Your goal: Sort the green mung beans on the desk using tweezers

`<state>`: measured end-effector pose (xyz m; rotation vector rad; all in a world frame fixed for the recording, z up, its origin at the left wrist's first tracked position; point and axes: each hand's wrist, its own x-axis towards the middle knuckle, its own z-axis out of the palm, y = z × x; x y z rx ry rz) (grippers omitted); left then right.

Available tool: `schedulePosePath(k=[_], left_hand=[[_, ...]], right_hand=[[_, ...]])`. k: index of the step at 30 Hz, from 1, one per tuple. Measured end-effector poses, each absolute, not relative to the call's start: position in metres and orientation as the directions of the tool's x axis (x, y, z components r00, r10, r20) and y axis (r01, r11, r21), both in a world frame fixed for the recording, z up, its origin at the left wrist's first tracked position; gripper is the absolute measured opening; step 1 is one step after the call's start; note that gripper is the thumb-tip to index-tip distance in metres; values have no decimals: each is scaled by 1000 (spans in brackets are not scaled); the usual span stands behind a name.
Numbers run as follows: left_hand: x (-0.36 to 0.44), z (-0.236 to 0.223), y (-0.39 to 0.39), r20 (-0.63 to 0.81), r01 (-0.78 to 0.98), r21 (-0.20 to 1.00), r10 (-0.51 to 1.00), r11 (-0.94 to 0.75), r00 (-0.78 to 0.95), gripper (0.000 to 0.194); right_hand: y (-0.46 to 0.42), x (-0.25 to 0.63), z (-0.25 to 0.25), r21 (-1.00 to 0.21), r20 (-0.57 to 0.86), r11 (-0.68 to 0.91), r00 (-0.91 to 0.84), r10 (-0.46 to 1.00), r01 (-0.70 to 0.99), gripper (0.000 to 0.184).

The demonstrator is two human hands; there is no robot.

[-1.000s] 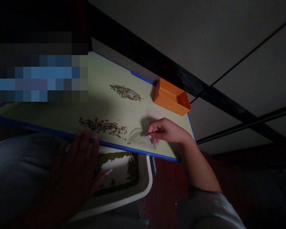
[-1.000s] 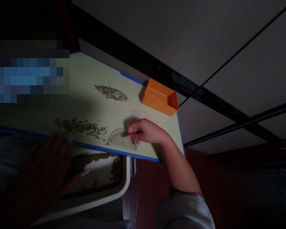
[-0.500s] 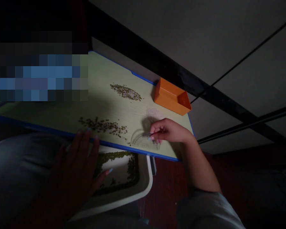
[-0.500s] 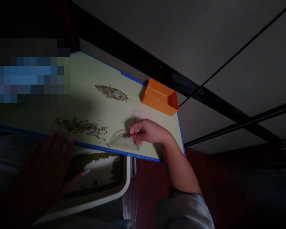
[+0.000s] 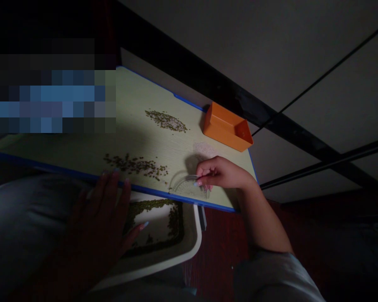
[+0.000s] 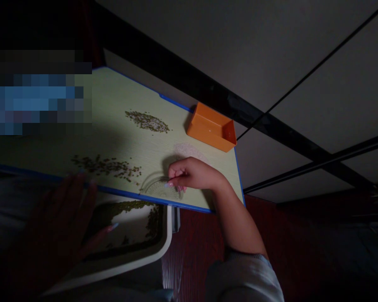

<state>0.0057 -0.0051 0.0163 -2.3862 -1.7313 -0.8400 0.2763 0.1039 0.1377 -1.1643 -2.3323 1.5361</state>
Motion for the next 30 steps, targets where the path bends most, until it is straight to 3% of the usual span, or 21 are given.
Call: schedulePosePath(k=[24, 30], left_hand=[[4, 15, -5, 462, 903, 239, 859, -358, 218, 90], [5, 16, -6, 469, 898, 254, 858, -358, 210, 88]], right_hand=[[108, 284, 139, -748, -300, 212, -606, 737, 628, 21], [110, 282, 134, -784, -277, 179, -593, 757, 594, 23]])
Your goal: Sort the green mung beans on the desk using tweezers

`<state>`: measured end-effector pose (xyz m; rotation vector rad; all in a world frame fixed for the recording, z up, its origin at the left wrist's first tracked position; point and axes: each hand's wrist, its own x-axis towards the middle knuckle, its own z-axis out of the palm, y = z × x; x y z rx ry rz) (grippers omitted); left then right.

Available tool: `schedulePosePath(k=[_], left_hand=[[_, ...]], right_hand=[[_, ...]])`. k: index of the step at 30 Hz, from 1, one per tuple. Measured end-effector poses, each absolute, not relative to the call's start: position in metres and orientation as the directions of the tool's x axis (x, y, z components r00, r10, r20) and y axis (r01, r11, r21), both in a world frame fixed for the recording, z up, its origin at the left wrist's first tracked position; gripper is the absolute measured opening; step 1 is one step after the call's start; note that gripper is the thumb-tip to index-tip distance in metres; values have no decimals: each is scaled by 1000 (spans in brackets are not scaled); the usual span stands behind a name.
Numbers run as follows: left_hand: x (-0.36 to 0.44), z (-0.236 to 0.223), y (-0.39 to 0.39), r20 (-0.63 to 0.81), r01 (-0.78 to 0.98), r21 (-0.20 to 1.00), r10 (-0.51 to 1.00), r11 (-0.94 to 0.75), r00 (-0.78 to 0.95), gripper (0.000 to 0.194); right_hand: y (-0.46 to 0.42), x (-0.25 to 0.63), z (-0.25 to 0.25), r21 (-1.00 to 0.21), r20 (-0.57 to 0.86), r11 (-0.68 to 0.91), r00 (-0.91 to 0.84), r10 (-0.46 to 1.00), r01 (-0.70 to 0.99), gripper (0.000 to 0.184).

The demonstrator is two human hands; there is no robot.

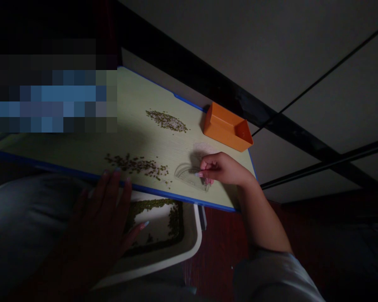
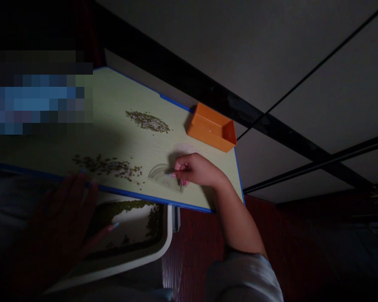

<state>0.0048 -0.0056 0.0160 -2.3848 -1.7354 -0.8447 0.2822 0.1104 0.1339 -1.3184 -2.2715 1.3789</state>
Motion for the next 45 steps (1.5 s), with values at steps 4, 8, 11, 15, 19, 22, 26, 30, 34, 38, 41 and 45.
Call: schedulePosePath(k=[4, 8, 11, 15, 19, 22, 26, 30, 34, 38, 41, 45], left_hand=[[6, 17, -6, 465, 901, 253, 861, -352, 206, 87], [6, 17, -5, 469, 902, 251, 859, -353, 205, 87], [6, 15, -5, 454, 904, 243, 865, -351, 214, 88], [5, 15, -5, 473, 900, 241, 853, -364, 218, 88], [6, 16, -5, 474, 902, 240, 855, -358, 213, 87], [6, 16, -5, 470, 904, 235, 856, -357, 215, 88], [5, 16, -5, 468, 899, 239, 855, -366, 224, 90], [5, 16, -6, 467, 902, 245, 859, -356, 213, 89], [5, 15, -6, 479, 904, 229, 851, -360, 217, 88], [5, 14, -5, 477, 902, 236, 852, -361, 216, 87], [5, 14, -5, 480, 899, 246, 851, -363, 212, 87], [5, 14, -5, 473, 900, 242, 854, -363, 217, 87]], right_hand=[[108, 276, 130, -809, -253, 194, -626, 738, 554, 21], [105, 274, 130, -810, -251, 216, -654, 713, 546, 20], [104, 275, 132, -812, -261, 220, -674, 691, 540, 21], [104, 276, 134, -826, -245, 218, -680, 691, 520, 22], [104, 277, 136, -824, -247, 228, -691, 679, 519, 20], [104, 277, 135, -818, -253, 242, -705, 662, 522, 21], [104, 276, 134, -813, -259, 243, -701, 665, 530, 22], [104, 276, 134, -802, -250, 246, -680, 689, 544, 20], [106, 276, 133, -790, -240, 250, -657, 715, 560, 19], [105, 274, 131, -802, -223, 249, -658, 719, 543, 20], [104, 273, 132, -813, -241, 236, -677, 696, 532, 20], [102, 273, 133, -811, -247, 246, -692, 678, 531, 22]])
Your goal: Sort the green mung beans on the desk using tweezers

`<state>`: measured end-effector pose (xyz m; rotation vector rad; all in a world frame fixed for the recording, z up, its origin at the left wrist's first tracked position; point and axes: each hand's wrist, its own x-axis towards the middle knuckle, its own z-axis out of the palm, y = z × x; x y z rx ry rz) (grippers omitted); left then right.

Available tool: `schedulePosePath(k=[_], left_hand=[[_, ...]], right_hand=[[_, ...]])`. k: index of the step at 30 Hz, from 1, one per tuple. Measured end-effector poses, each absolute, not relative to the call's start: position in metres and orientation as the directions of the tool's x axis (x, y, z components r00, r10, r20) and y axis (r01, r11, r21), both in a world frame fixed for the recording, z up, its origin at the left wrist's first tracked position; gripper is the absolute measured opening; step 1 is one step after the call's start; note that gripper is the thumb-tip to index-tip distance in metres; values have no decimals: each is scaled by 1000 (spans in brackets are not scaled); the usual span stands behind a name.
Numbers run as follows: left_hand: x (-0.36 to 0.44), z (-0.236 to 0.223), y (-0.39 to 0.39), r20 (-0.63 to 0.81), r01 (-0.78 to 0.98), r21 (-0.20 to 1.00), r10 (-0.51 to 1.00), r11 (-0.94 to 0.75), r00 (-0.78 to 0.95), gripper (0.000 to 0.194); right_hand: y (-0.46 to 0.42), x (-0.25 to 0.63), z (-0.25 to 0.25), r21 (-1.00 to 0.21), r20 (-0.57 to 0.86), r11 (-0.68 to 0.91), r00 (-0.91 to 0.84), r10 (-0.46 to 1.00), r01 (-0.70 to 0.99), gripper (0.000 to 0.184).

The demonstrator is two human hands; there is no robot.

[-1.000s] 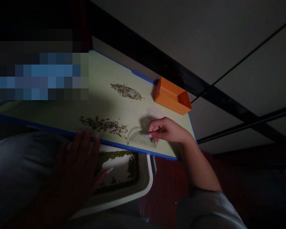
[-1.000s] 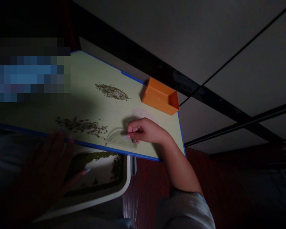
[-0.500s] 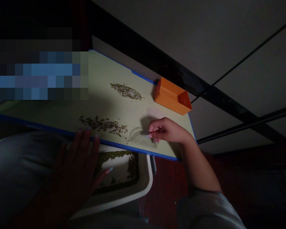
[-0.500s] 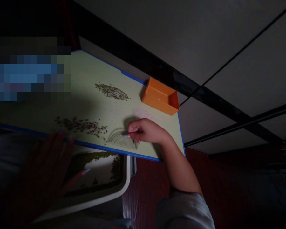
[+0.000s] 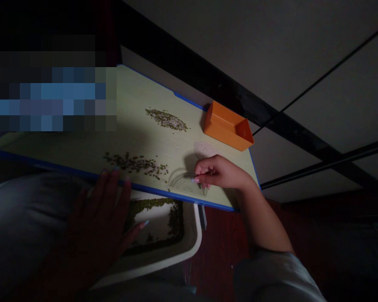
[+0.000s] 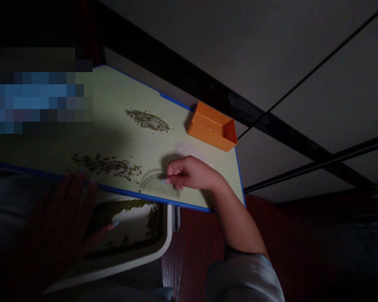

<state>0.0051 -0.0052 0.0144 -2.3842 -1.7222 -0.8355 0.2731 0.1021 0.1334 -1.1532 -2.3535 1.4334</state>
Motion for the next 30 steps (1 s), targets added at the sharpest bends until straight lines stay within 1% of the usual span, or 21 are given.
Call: schedulePosePath(k=[10, 18, 25, 30], left_hand=[[6, 16, -5, 489, 901, 236, 846, -365, 214, 85], [5, 15, -5, 482, 900, 232, 847, -369, 223, 87], [6, 14, -4, 478, 901, 242, 852, -360, 213, 85], [5, 15, -5, 492, 899, 232, 842, -371, 221, 86]], right_hand=[[100, 271, 135, -819, -254, 242, -708, 659, 520, 23], [101, 272, 135, -831, -212, 260, -710, 671, 493, 19], [98, 266, 133, -815, -241, 260, -710, 662, 518, 23], [98, 265, 133, -786, -262, 251, -671, 693, 566, 25]])
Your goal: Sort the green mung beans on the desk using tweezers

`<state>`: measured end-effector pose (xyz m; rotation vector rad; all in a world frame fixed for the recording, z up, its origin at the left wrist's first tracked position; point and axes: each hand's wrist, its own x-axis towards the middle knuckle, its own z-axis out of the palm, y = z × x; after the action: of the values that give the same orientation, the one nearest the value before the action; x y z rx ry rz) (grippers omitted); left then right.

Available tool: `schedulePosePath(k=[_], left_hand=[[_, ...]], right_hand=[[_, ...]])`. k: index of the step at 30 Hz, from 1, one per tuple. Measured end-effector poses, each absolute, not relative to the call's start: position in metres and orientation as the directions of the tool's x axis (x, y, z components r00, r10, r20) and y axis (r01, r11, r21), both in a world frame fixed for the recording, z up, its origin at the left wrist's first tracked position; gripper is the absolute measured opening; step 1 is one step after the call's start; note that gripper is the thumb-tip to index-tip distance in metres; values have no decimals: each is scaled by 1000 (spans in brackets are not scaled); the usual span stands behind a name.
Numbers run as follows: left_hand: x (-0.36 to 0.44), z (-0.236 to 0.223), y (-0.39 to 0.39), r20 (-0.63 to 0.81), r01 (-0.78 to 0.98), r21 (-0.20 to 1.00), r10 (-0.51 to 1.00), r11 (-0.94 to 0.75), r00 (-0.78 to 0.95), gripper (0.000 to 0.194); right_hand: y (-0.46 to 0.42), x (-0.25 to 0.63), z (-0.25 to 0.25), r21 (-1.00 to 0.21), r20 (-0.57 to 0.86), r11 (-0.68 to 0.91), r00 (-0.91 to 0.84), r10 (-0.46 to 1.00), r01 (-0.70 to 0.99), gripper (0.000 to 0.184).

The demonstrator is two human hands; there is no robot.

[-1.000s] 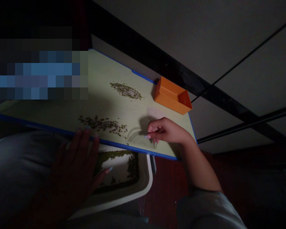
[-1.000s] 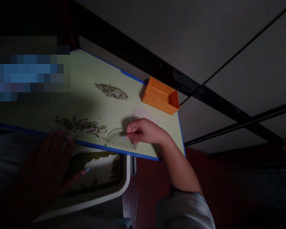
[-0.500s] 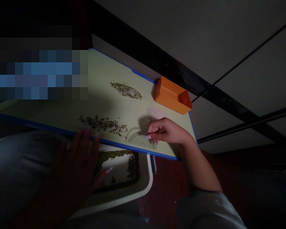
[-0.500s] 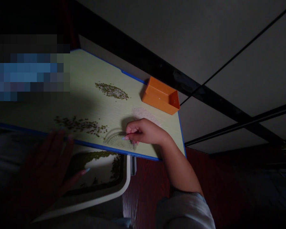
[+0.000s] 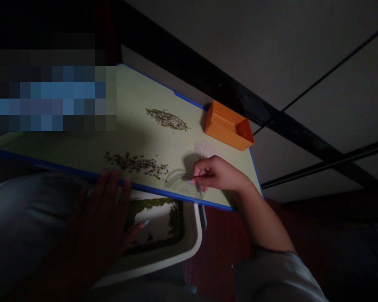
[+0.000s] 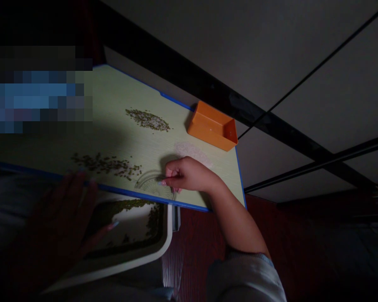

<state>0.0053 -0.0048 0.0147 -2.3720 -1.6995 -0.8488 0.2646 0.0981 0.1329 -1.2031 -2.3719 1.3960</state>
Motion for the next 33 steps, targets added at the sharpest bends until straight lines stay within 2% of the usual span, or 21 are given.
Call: schedulePosePath(k=[10, 21, 28, 33], left_hand=[[6, 15, -6, 472, 899, 248, 856, -360, 213, 87], [5, 16, -5, 469, 901, 242, 856, -361, 217, 88], [6, 16, -6, 470, 902, 241, 857, -357, 214, 88], [5, 14, -5, 471, 900, 236, 853, -366, 223, 91]], right_hand=[[103, 271, 131, -755, -248, 233, -596, 763, 613, 25], [108, 268, 123, -809, -200, 186, -559, 804, 558, 27], [113, 273, 124, -773, -159, 172, -450, 879, 611, 26], [122, 285, 124, -697, -109, 194, -369, 923, 691, 25]])
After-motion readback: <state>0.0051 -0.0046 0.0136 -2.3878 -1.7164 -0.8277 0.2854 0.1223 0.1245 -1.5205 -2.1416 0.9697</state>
